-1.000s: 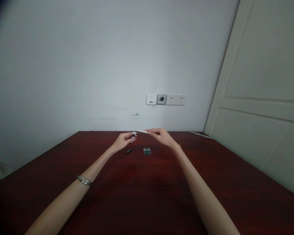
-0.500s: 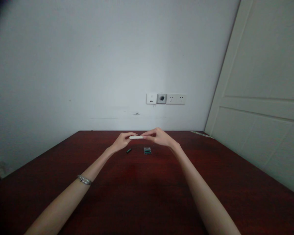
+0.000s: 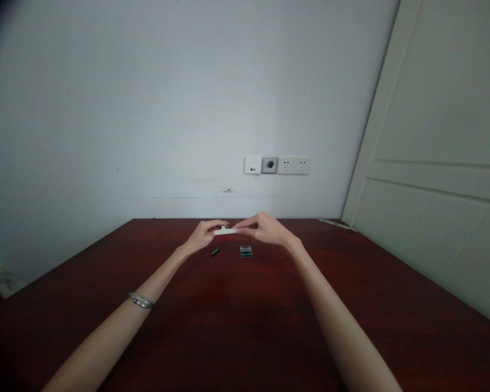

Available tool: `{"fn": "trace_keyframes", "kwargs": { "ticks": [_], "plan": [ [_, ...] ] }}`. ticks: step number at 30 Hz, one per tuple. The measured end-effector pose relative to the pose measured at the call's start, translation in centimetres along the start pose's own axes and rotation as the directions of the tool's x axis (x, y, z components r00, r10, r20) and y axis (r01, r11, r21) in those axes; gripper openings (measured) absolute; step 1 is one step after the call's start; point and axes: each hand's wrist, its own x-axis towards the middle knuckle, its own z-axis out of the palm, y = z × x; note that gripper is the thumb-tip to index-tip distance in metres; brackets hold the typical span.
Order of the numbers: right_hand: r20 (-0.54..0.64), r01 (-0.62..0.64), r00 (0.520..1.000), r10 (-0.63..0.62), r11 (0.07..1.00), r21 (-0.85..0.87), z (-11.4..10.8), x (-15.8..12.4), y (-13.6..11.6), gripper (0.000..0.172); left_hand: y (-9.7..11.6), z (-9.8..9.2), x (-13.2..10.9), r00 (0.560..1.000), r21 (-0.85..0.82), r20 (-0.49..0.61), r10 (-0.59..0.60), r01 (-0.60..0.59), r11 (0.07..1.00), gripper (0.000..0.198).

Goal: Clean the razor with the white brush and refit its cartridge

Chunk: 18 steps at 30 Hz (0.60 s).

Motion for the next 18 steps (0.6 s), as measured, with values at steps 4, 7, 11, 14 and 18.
{"fn": "trace_keyframes", "kwargs": {
  "ticks": [4,7,11,14,18],
  "plan": [
    [-0.052,-0.031,0.998,0.029,0.998,-0.048,-0.6,-0.1,0.7,0.032,0.5,-0.4,0.0,1.000,0.011,-0.009,-0.010,0.010,1.000,0.024],
    [-0.098,-0.086,0.992,0.077,0.993,-0.085,-1.7,-0.6,2.2,0.030,0.5,-0.9,-0.2,0.999,-0.020,-0.029,-0.023,0.023,1.000,0.019],
    [-0.150,-0.159,0.978,0.143,0.983,-0.097,-2.7,-1.2,3.1,0.035,0.2,-0.9,-0.4,0.997,-0.129,-0.018,-0.072,0.069,0.989,0.017],
    [-0.216,-0.160,0.967,0.135,0.982,-0.100,-2.8,-1.1,2.6,0.044,0.1,-0.4,-0.4,0.980,-0.229,0.063,-0.188,0.198,0.953,0.019],
    [-0.271,-0.123,0.960,0.071,0.976,-0.182,-2.4,-0.9,2.1,0.045,0.7,0.2,-0.5,0.925,-0.317,0.203,-0.323,0.374,0.872,0.022]
  ]
}}
